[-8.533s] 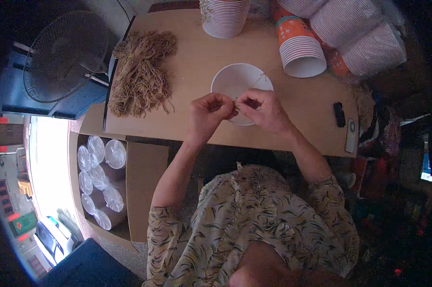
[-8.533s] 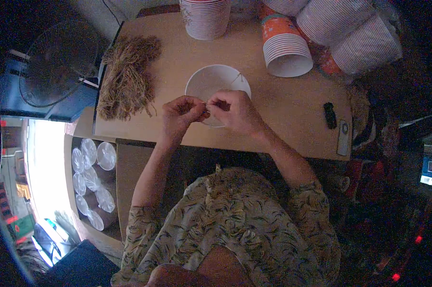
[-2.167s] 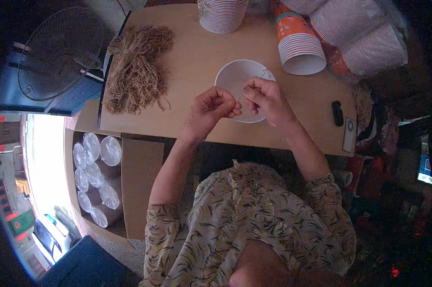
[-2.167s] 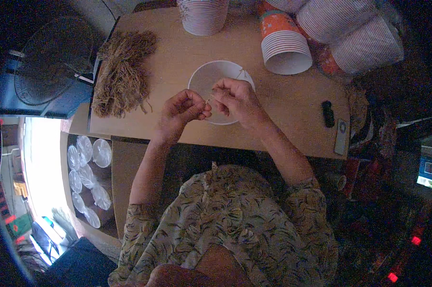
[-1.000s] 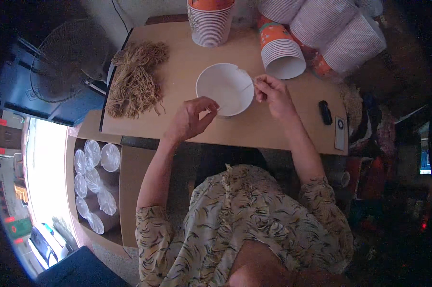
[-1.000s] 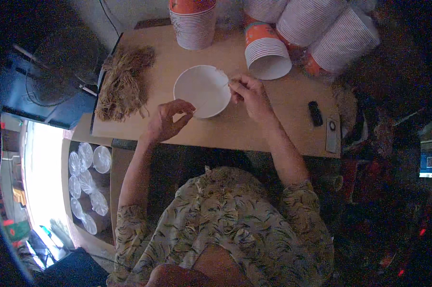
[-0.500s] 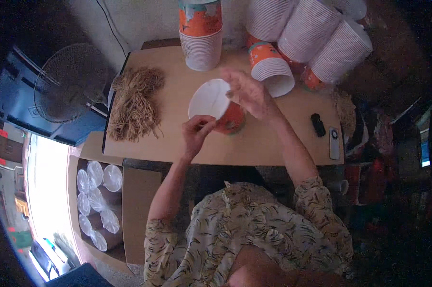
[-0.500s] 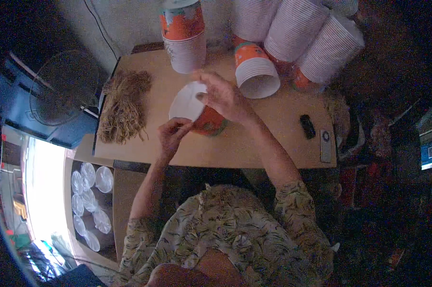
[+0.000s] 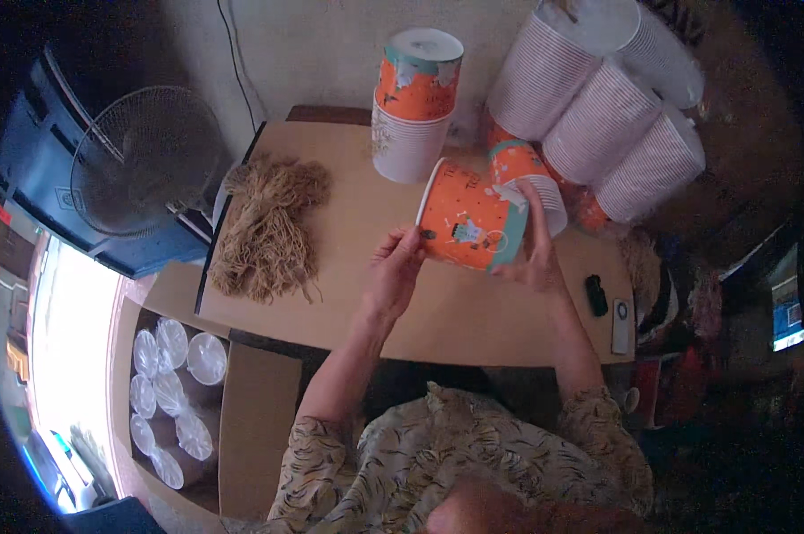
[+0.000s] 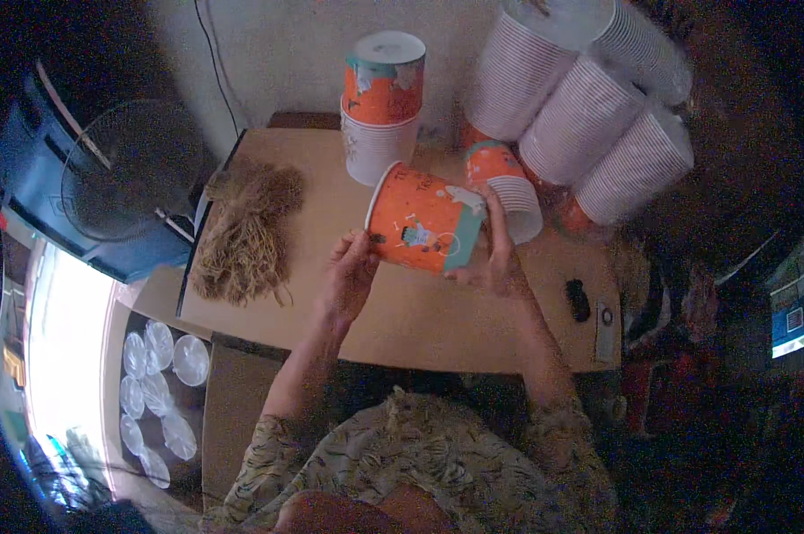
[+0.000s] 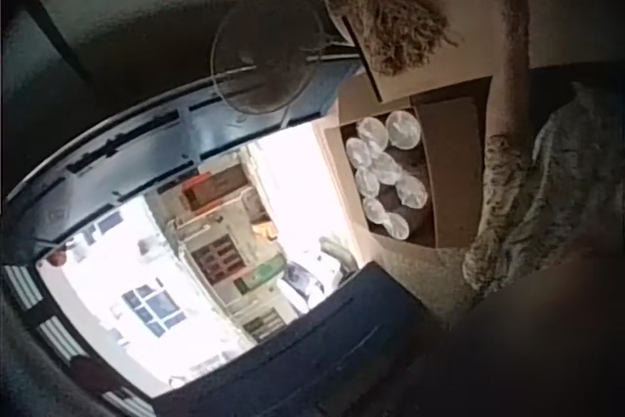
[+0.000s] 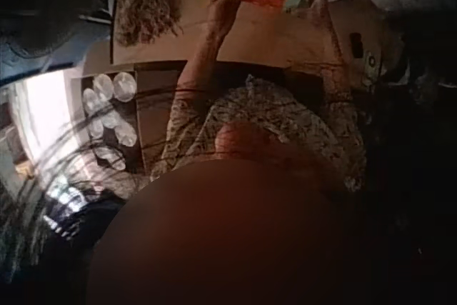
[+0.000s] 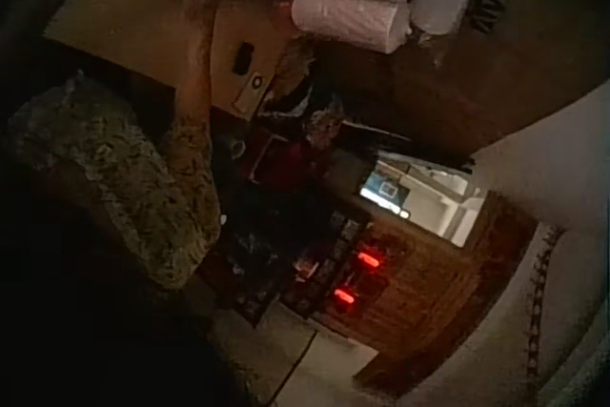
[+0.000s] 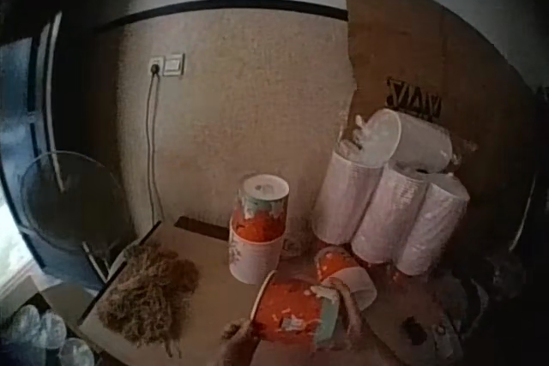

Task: Attach string handles to cardboard containers by threading them through pre-punched holes.

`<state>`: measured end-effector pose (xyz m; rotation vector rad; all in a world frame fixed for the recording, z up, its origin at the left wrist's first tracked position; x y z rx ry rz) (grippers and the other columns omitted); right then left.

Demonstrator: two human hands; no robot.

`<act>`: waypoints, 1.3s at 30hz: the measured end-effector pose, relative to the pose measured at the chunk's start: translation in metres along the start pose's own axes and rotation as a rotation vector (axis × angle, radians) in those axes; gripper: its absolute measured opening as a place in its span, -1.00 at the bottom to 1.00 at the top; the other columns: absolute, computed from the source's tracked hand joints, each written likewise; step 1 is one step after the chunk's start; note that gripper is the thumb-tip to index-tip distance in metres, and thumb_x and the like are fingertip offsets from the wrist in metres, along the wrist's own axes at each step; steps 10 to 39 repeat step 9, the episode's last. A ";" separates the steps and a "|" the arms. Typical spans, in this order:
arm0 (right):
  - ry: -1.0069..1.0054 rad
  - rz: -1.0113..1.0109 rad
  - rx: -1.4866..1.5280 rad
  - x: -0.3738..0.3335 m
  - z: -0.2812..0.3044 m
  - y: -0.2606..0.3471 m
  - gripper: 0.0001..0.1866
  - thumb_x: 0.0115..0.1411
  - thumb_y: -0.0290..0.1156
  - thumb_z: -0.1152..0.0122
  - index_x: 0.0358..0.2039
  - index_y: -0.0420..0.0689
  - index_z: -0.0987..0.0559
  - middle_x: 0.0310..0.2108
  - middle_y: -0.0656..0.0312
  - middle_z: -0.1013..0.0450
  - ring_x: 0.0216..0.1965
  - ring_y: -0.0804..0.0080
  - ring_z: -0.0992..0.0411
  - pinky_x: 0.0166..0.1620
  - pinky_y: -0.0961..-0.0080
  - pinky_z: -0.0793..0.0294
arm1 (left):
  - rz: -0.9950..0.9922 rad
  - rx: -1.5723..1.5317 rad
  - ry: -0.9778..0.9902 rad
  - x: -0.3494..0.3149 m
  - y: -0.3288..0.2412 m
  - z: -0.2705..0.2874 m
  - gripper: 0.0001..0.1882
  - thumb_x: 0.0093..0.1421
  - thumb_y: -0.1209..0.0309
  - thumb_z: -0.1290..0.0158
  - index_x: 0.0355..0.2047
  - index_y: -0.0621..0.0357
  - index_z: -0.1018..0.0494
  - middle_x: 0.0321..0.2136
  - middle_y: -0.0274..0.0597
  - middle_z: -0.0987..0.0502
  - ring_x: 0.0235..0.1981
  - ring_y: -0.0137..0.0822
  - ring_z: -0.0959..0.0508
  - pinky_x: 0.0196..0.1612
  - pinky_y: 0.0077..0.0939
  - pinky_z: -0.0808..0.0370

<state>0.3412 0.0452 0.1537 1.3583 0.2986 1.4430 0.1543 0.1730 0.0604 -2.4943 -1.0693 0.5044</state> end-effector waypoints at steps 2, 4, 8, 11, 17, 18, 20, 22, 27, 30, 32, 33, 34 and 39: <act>-0.003 -0.075 0.091 0.018 0.013 0.002 0.34 -0.20 0.13 -0.57 0.39 -0.20 0.07 0.28 -0.02 -0.14 0.25 0.12 -0.22 0.25 0.15 -0.31 | 0.081 0.098 0.161 0.022 -0.009 -0.020 -0.91 0.33 0.35 -0.07 -0.21 0.05 -0.50 -0.26 -0.39 -0.55 -0.26 -0.53 -0.52 -0.23 -0.67 -0.44; 0.024 0.198 -0.045 0.058 0.036 0.030 0.36 -0.21 0.17 -0.56 0.41 -0.17 0.08 0.25 -0.01 -0.19 0.17 0.17 -0.33 0.18 0.18 -0.39 | -0.070 0.023 0.459 0.048 -0.046 -0.069 -0.86 0.38 0.32 0.01 -0.27 0.10 -0.46 -0.34 -0.35 -0.50 -0.31 -0.48 -0.48 -0.21 -0.69 -0.45; -0.013 0.141 -0.429 0.142 0.068 0.081 0.34 -0.20 0.03 -0.57 0.41 -0.21 0.09 0.35 -0.02 -0.07 0.29 0.11 -0.22 0.23 0.22 -0.36 | -0.038 -0.128 0.519 0.136 -0.135 -0.118 -0.83 0.37 0.32 0.02 -0.30 0.15 -0.44 -0.36 -0.27 -0.49 -0.26 -0.34 -0.49 -0.06 -0.68 -0.53; 0.079 0.198 -0.512 0.171 0.057 0.090 0.30 -0.06 0.04 -0.49 0.43 -0.14 0.21 0.38 0.01 -0.03 0.29 0.10 -0.22 0.22 0.22 -0.37 | 0.041 -0.183 0.811 0.157 -0.161 -0.117 -0.83 0.37 0.31 0.00 -0.19 0.16 -0.43 -0.27 -0.26 -0.51 -0.08 -0.30 -0.49 0.00 -0.66 -0.50; 0.079 0.198 -0.512 0.171 0.057 0.090 0.30 -0.06 0.04 -0.49 0.43 -0.14 0.21 0.38 0.01 -0.03 0.29 0.10 -0.22 0.22 0.22 -0.37 | 0.041 -0.183 0.811 0.157 -0.161 -0.117 -0.83 0.37 0.31 0.00 -0.19 0.16 -0.43 -0.27 -0.26 -0.51 -0.08 -0.30 -0.49 0.00 -0.66 -0.50; 0.079 0.198 -0.512 0.171 0.057 0.090 0.30 -0.06 0.04 -0.49 0.43 -0.14 0.21 0.38 0.01 -0.03 0.29 0.10 -0.22 0.22 0.22 -0.37 | 0.041 -0.183 0.811 0.157 -0.161 -0.117 -0.83 0.37 0.31 0.00 -0.19 0.16 -0.43 -0.27 -0.26 -0.51 -0.08 -0.30 -0.49 0.00 -0.66 -0.50; 0.079 0.198 -0.512 0.171 0.057 0.090 0.30 -0.06 0.04 -0.49 0.43 -0.14 0.21 0.38 0.01 -0.03 0.29 0.10 -0.22 0.22 0.22 -0.37 | 0.041 -0.183 0.811 0.157 -0.161 -0.117 -0.83 0.37 0.31 0.00 -0.19 0.16 -0.43 -0.27 -0.26 -0.51 -0.08 -0.30 -0.49 0.00 -0.66 -0.50; 0.079 0.198 -0.512 0.171 0.057 0.090 0.30 -0.06 0.04 -0.49 0.43 -0.14 0.21 0.38 0.01 -0.03 0.29 0.10 -0.22 0.22 0.22 -0.37 | 0.041 -0.183 0.811 0.157 -0.161 -0.117 -0.83 0.37 0.31 0.00 -0.19 0.16 -0.43 -0.27 -0.26 -0.51 -0.08 -0.30 -0.49 0.00 -0.66 -0.50; 0.079 0.198 -0.512 0.171 0.057 0.090 0.30 -0.06 0.04 -0.49 0.43 -0.14 0.21 0.38 0.01 -0.03 0.29 0.10 -0.22 0.22 0.22 -0.37 | 0.041 -0.183 0.811 0.157 -0.161 -0.117 -0.83 0.37 0.31 0.00 -0.19 0.16 -0.43 -0.27 -0.26 -0.51 -0.08 -0.30 -0.49 0.00 -0.66 -0.50; 0.079 0.198 -0.512 0.171 0.057 0.090 0.30 -0.06 0.04 -0.49 0.43 -0.14 0.21 0.38 0.01 -0.03 0.29 0.10 -0.22 0.22 0.22 -0.37 | 0.041 -0.183 0.811 0.157 -0.161 -0.117 -0.83 0.37 0.31 0.00 -0.19 0.16 -0.43 -0.27 -0.26 -0.51 -0.08 -0.30 -0.49 0.00 -0.66 -0.50; 0.079 0.198 -0.512 0.171 0.057 0.090 0.30 -0.06 0.04 -0.49 0.43 -0.14 0.21 0.38 0.01 -0.03 0.29 0.10 -0.22 0.22 0.22 -0.37 | 0.041 -0.183 0.811 0.157 -0.161 -0.117 -0.83 0.37 0.31 0.00 -0.19 0.16 -0.43 -0.27 -0.26 -0.51 -0.08 -0.30 -0.49 0.00 -0.66 -0.50; 0.079 0.198 -0.512 0.171 0.057 0.090 0.30 -0.06 0.04 -0.49 0.43 -0.14 0.21 0.38 0.01 -0.03 0.29 0.10 -0.22 0.22 0.22 -0.37 | 0.041 -0.183 0.811 0.157 -0.161 -0.117 -0.83 0.37 0.31 0.00 -0.19 0.16 -0.43 -0.27 -0.26 -0.51 -0.08 -0.30 -0.49 0.00 -0.66 -0.50; 0.079 0.198 -0.512 0.171 0.057 0.090 0.30 -0.06 0.04 -0.49 0.43 -0.14 0.21 0.38 0.01 -0.03 0.29 0.10 -0.22 0.22 0.22 -0.37 | 0.041 -0.183 0.811 0.157 -0.161 -0.117 -0.83 0.37 0.31 0.00 -0.19 0.16 -0.43 -0.27 -0.26 -0.51 -0.08 -0.30 -0.49 0.00 -0.66 -0.50; 0.079 0.198 -0.512 0.171 0.057 0.090 0.30 -0.06 0.04 -0.49 0.43 -0.14 0.21 0.38 0.01 -0.03 0.29 0.10 -0.22 0.22 0.22 -0.37 | 0.041 -0.183 0.811 0.157 -0.161 -0.117 -0.83 0.37 0.31 0.00 -0.19 0.16 -0.43 -0.27 -0.26 -0.51 -0.08 -0.30 -0.49 0.00 -0.66 -0.50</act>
Point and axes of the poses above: each hand's wrist, its own x-axis towards the middle knuckle, its own z-axis out of the back of the hand, y = z × x, the point moved 5 cm from there along x, towards the middle knuckle
